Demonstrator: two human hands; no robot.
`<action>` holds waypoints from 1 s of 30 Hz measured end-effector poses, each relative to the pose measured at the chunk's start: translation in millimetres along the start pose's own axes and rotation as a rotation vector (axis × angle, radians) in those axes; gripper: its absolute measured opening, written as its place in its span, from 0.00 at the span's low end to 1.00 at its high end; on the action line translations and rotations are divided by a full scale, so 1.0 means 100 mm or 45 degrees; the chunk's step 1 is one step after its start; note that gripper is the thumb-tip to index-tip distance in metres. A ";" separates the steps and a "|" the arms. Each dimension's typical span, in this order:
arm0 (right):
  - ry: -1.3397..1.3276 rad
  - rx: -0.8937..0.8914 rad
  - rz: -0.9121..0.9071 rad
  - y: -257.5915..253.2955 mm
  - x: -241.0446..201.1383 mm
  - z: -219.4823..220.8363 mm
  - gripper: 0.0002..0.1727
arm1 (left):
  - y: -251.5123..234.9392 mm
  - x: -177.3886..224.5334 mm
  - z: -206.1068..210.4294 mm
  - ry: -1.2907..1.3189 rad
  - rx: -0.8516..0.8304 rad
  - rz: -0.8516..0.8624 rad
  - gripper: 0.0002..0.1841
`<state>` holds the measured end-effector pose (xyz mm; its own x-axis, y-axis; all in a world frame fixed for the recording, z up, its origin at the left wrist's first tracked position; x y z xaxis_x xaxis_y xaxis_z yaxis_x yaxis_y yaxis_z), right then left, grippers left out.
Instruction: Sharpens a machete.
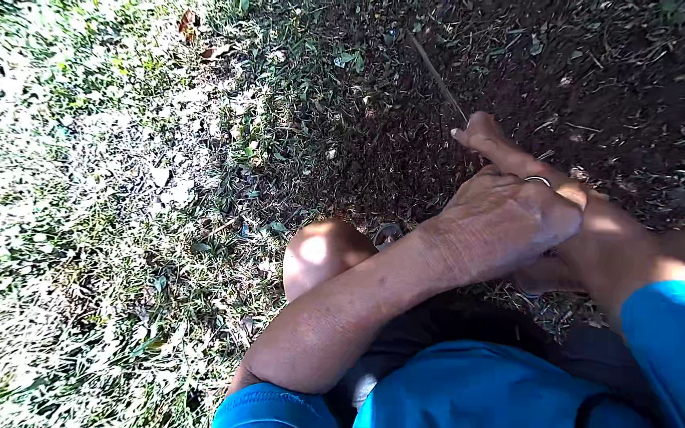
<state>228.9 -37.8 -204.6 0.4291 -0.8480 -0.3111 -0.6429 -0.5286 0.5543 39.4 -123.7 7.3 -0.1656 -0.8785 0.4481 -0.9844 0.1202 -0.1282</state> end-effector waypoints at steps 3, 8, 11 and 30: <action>0.114 -0.001 -0.188 0.06 0.14 -0.13 0.30 | -0.01 0.04 0.03 0.073 -0.023 0.019 0.13; 0.400 -0.178 -0.321 0.19 0.54 0.35 0.27 | -0.03 0.07 0.08 0.060 -0.110 0.035 0.14; 0.423 -0.257 -0.124 0.09 0.78 0.62 0.26 | -0.01 0.07 0.11 0.080 -0.134 0.026 0.14; -0.606 -0.220 0.351 0.03 0.32 0.42 0.24 | 0.04 0.02 0.09 0.070 -0.238 -0.044 0.14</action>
<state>214.3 -67.8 -245.5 -0.0977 -0.8983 -0.4283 -0.5605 -0.3060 0.7696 35.7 -129.3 -0.6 -0.1294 -0.8577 0.4976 -0.9825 0.1786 0.0523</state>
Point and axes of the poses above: each hand's wrist, its own y-axis away from the middle knuckle, its own z-axis out of the palm, x = y × z, the point moved 5 cm from there along -y, towards the middle knuckle, and after that the axes turned 9 degrees about z, right-handed, at the moved point
